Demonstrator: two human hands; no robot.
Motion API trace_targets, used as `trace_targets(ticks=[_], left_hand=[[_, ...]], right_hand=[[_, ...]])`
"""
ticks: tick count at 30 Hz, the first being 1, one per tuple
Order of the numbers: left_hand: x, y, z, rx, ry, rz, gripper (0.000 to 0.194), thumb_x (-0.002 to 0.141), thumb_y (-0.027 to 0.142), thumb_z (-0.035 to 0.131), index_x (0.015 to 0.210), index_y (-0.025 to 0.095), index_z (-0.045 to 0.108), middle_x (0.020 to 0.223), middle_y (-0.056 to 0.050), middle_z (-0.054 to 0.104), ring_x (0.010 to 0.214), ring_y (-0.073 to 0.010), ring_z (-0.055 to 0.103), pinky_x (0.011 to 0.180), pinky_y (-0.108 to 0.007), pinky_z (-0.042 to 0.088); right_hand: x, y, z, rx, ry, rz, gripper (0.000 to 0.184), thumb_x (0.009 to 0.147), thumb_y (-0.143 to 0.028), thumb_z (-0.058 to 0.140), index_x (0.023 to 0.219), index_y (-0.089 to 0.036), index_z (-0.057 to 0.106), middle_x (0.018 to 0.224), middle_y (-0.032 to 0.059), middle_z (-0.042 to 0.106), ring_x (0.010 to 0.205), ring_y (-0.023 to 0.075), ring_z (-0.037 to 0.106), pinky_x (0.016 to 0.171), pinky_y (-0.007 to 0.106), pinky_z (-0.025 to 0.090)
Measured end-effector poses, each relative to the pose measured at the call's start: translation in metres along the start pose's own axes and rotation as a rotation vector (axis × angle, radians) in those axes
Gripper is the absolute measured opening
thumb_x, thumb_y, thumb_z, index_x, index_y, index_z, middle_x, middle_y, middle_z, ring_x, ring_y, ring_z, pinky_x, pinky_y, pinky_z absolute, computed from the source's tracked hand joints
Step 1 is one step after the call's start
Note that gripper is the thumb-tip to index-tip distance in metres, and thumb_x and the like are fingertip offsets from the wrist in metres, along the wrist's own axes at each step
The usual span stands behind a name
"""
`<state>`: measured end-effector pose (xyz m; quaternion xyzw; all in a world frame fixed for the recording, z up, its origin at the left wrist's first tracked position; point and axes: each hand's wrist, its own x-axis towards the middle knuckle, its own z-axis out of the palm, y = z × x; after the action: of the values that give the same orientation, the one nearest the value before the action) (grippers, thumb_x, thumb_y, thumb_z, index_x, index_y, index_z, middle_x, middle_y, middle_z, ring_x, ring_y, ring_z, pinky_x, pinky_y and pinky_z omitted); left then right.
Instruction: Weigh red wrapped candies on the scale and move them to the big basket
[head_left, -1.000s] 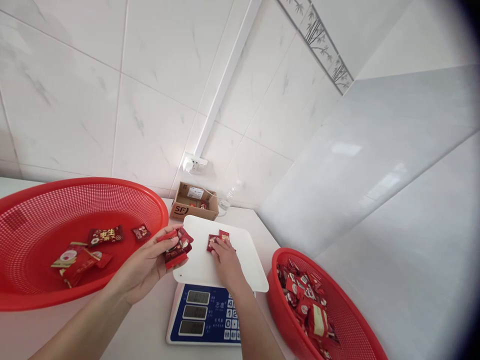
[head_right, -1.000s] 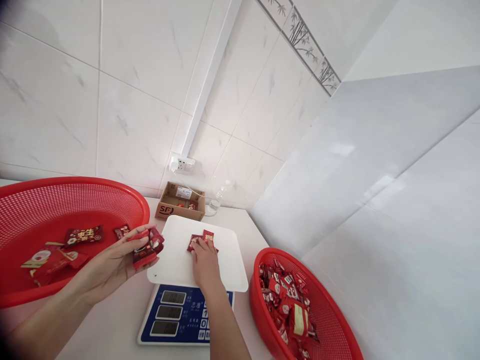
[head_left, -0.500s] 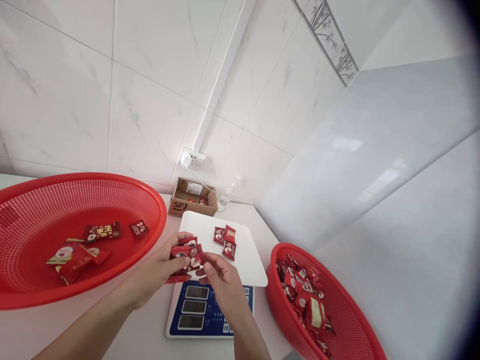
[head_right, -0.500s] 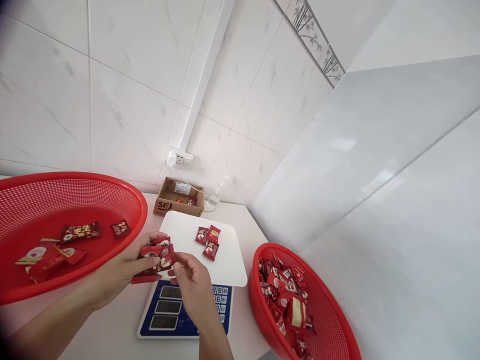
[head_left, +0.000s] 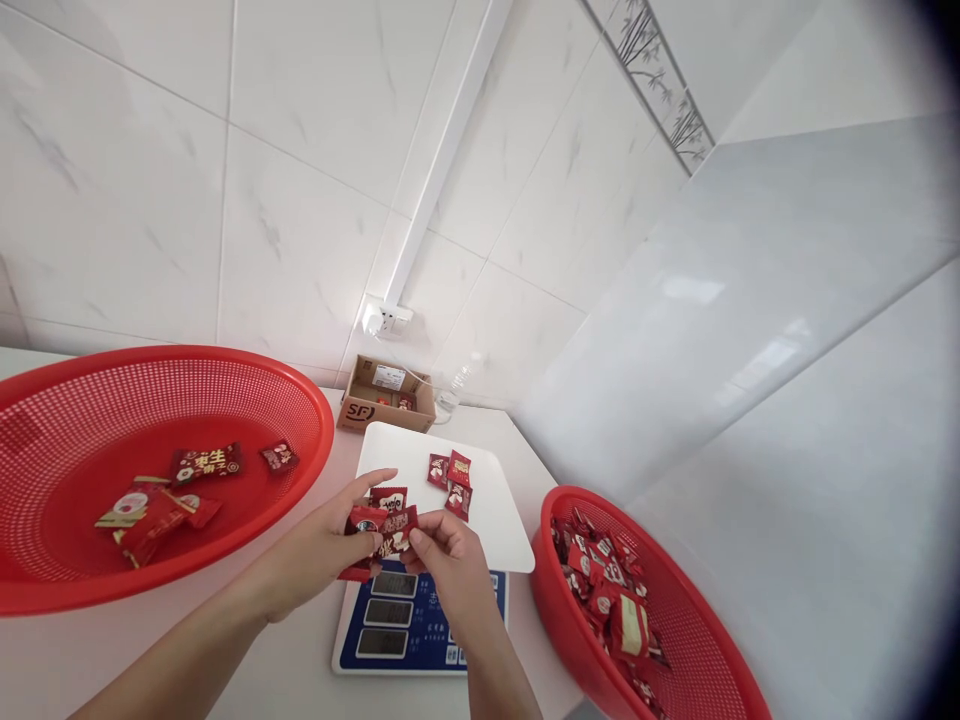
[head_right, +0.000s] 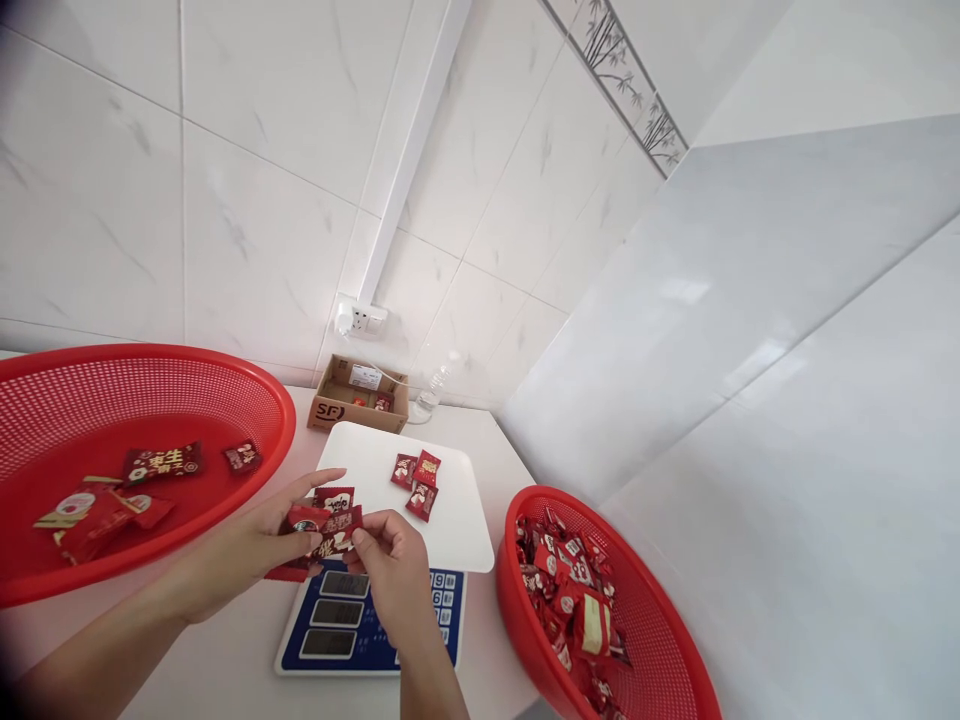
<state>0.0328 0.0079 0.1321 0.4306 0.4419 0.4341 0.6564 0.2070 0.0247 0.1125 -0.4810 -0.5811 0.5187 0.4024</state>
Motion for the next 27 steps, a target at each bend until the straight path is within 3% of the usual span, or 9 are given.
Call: trace_targets(ticks=[8, 12, 15, 18, 21, 27], left_hand=[[0.005, -0.002, -0.004, 0.009, 0.077, 0.037, 0.053, 0.077, 0.024, 0.060, 0.127, 0.031, 0.044, 0.111, -0.006, 0.062, 0.090, -0.0184, 0.063, 0.080, -0.034, 0.053], [0.005, 0.001, -0.008, -0.031, 0.173, 0.044, 0.058, 0.076, 0.028, 0.062, 0.129, 0.031, 0.040, 0.109, -0.006, 0.060, 0.083, -0.0178, 0.065, 0.081, -0.037, 0.054], [0.004, 0.006, -0.011, -0.107, 0.212, 0.082, 0.060, 0.074, 0.030, 0.066, 0.129, 0.031, 0.040, 0.114, -0.007, 0.059, 0.093, -0.0212, 0.065, 0.082, -0.036, 0.054], [0.003, 0.008, -0.012, -0.118, 0.217, 0.101, 0.057, 0.074, 0.029, 0.066, 0.126, 0.032, 0.043, 0.116, -0.006, 0.059, 0.097, -0.0223, 0.064, 0.082, -0.035, 0.055], [0.003, 0.008, -0.011, -0.096, 0.210, 0.106, 0.056, 0.075, 0.027, 0.064, 0.126, 0.032, 0.041, 0.114, -0.006, 0.060, 0.098, -0.0215, 0.064, 0.084, -0.036, 0.055], [0.003, 0.006, -0.009, -0.037, 0.178, 0.079, 0.057, 0.078, 0.028, 0.060, 0.130, 0.032, 0.034, 0.112, -0.006, 0.059, 0.095, -0.0204, 0.065, 0.084, -0.036, 0.054]], right_hand=[[0.007, 0.002, -0.005, 0.040, 0.124, -0.029, 0.030, 0.073, -0.047, 0.063, 0.080, -0.019, 0.058, 0.075, 0.0017, 0.065, 0.069, 0.0155, 0.063, 0.062, 0.028, 0.052], [0.018, 0.007, -0.023, 0.014, 0.314, -0.089, 0.032, 0.072, -0.048, 0.064, 0.081, -0.018, 0.060, 0.076, 0.0029, 0.067, 0.072, 0.0177, 0.064, 0.072, 0.035, 0.054], [0.026, 0.014, -0.035, -0.183, 0.413, -0.191, 0.027, 0.075, -0.042, 0.059, 0.086, -0.019, 0.065, 0.094, 0.0069, 0.069, 0.087, 0.0213, 0.065, 0.085, 0.040, 0.051], [0.027, 0.022, -0.038, -0.468, 0.344, -0.283, 0.023, 0.077, -0.029, 0.054, 0.093, -0.021, 0.069, 0.114, 0.0088, 0.066, 0.107, 0.0241, 0.059, 0.097, 0.044, 0.044], [0.025, 0.031, -0.035, -0.673, 0.280, -0.311, 0.029, 0.080, -0.024, 0.049, 0.099, -0.022, 0.071, 0.114, 0.0081, 0.066, 0.119, 0.0264, 0.051, 0.103, 0.049, 0.037], [0.030, 0.037, -0.032, -0.786, 0.206, -0.316, 0.035, 0.080, -0.019, 0.049, 0.109, -0.019, 0.068, 0.117, 0.0111, 0.065, 0.120, 0.0304, 0.050, 0.105, 0.053, 0.033]])
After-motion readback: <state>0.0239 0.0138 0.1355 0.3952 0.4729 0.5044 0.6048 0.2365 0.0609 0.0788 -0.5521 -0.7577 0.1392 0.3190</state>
